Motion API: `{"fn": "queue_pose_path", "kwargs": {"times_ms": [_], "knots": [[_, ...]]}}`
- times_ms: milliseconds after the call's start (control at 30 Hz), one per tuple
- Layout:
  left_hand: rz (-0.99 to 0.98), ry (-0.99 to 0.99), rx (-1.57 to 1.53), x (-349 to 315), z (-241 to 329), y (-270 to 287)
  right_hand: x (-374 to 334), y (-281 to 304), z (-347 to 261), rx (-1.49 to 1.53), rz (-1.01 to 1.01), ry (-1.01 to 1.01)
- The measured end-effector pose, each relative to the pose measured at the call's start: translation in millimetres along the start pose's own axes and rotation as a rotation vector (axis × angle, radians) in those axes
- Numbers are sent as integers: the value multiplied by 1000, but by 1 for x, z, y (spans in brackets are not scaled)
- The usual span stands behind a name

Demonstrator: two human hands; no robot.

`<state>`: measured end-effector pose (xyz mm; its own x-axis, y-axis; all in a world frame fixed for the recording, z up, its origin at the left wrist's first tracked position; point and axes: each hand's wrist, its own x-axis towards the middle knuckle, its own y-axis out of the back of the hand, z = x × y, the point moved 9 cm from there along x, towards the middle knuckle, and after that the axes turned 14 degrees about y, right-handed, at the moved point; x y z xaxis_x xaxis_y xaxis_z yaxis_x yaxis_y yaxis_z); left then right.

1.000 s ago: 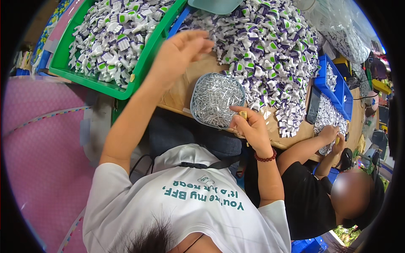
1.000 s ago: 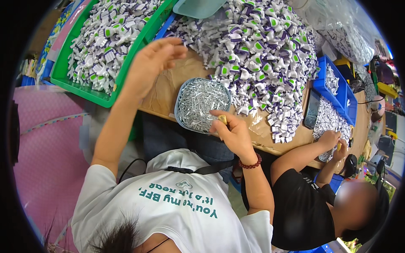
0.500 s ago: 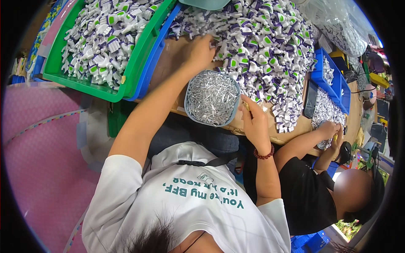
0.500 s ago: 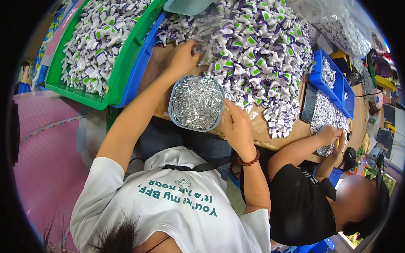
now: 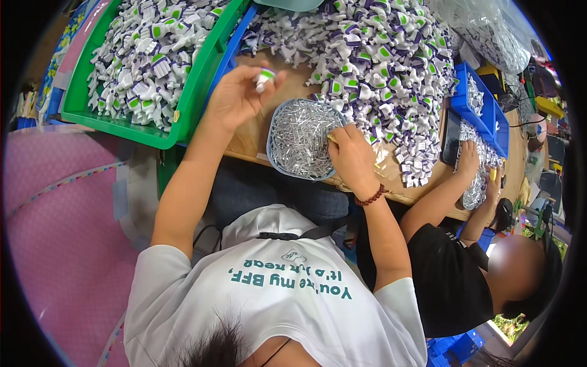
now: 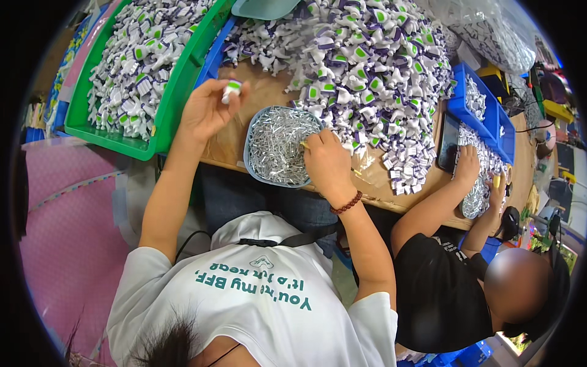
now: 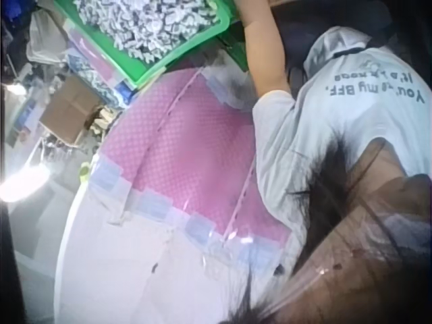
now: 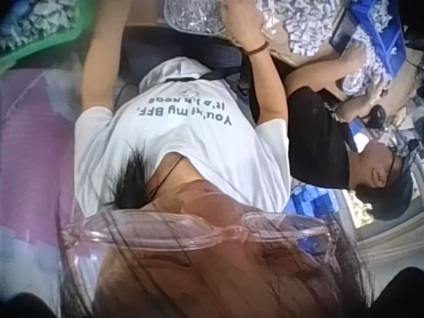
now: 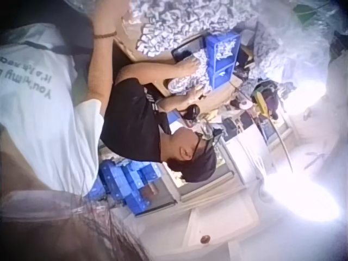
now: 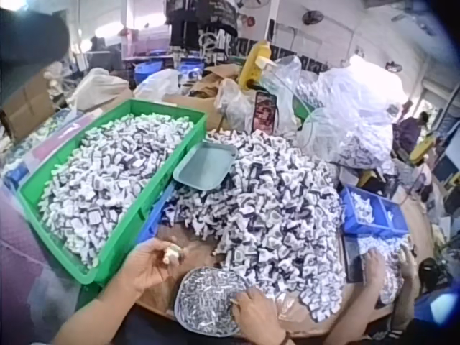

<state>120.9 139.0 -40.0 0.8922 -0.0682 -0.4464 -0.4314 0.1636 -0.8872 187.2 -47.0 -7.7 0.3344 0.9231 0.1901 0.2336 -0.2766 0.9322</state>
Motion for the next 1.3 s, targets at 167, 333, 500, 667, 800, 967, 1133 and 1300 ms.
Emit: {"fn": "queue_pose_path", "kwargs": {"times_ms": [167, 333, 500, 667, 800, 967, 1133, 1300], "knots": [[44, 59, 72, -28, -40, 3, -7, 11, 0, 449, 134, -139], [-48, 144, 174, -48, -77, -24, -23, 5, 2, 859, 149, -373], [75, 125, 475, -48, -100, -13, -29, 7, -6, 1130, 239, -387], [195, 131, 503, -42, -124, 9, -23, 22, -13, 1251, 401, -377], [179, 27, 587, -41, -127, -4, -25, 16, -15, 1353, 424, -375], [193, -159, 636, -42, -111, -23, -13, 29, -23, 1037, 422, -170], [176, -166, 649, -40, -110, -10, -19, 33, -29, 798, 385, -127], [162, -145, 541, -42, -112, -11, -21, 38, -31, 679, 406, -93]]}}
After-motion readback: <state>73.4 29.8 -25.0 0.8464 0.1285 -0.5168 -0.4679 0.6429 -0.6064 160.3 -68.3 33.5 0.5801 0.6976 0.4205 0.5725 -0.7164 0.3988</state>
